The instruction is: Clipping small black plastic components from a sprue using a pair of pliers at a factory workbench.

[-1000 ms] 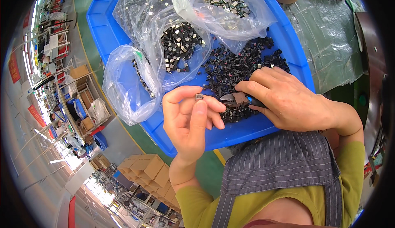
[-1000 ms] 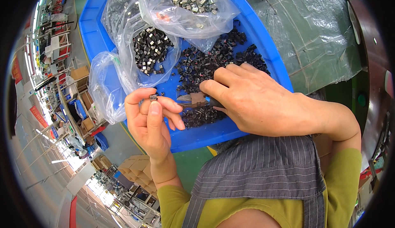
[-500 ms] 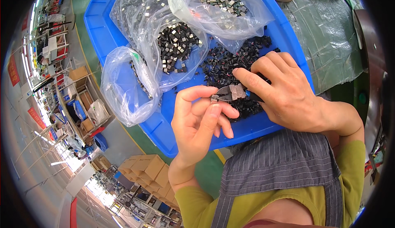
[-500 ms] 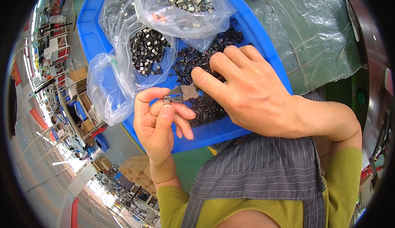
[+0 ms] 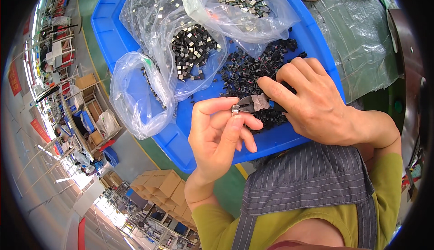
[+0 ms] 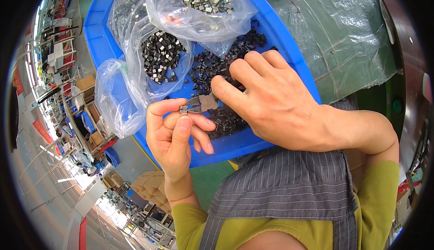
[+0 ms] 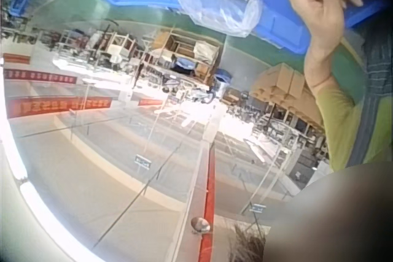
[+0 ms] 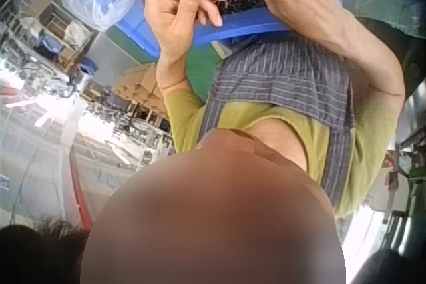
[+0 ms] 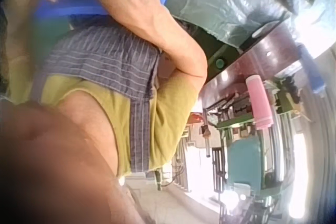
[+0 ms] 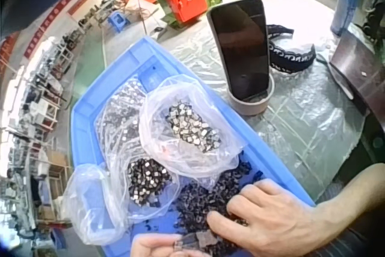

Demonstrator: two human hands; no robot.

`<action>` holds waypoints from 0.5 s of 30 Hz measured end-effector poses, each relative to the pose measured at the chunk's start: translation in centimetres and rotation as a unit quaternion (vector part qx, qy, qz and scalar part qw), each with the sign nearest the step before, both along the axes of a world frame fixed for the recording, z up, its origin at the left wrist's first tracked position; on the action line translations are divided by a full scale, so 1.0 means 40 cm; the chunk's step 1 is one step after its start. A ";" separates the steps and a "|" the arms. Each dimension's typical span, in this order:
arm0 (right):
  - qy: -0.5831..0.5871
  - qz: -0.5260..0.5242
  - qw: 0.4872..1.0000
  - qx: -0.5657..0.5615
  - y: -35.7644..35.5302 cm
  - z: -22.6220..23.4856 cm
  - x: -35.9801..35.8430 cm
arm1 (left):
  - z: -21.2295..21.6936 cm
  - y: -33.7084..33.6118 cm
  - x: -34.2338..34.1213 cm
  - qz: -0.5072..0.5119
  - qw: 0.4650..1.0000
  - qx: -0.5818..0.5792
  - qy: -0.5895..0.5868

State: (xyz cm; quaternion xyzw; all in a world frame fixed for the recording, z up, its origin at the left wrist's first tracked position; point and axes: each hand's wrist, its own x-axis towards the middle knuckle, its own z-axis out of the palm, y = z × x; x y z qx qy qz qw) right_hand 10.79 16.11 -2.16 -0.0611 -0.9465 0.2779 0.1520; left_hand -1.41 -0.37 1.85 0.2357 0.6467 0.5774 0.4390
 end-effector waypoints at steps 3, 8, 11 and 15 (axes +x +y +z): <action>-0.008 0.007 1.000 0.010 0.001 0.003 0.000 | -0.001 0.000 0.002 0.002 1.000 0.003 0.010; -0.013 0.008 1.000 0.000 -0.001 0.009 0.002 | -0.001 0.000 0.006 0.003 1.000 0.000 0.029; -0.025 0.018 1.000 -0.006 -0.001 0.011 0.005 | 0.001 0.002 0.008 -0.003 1.000 0.001 0.031; -0.042 0.037 0.998 -0.024 -0.001 0.014 0.009 | 0.000 -0.003 0.008 -0.009 0.999 0.014 0.030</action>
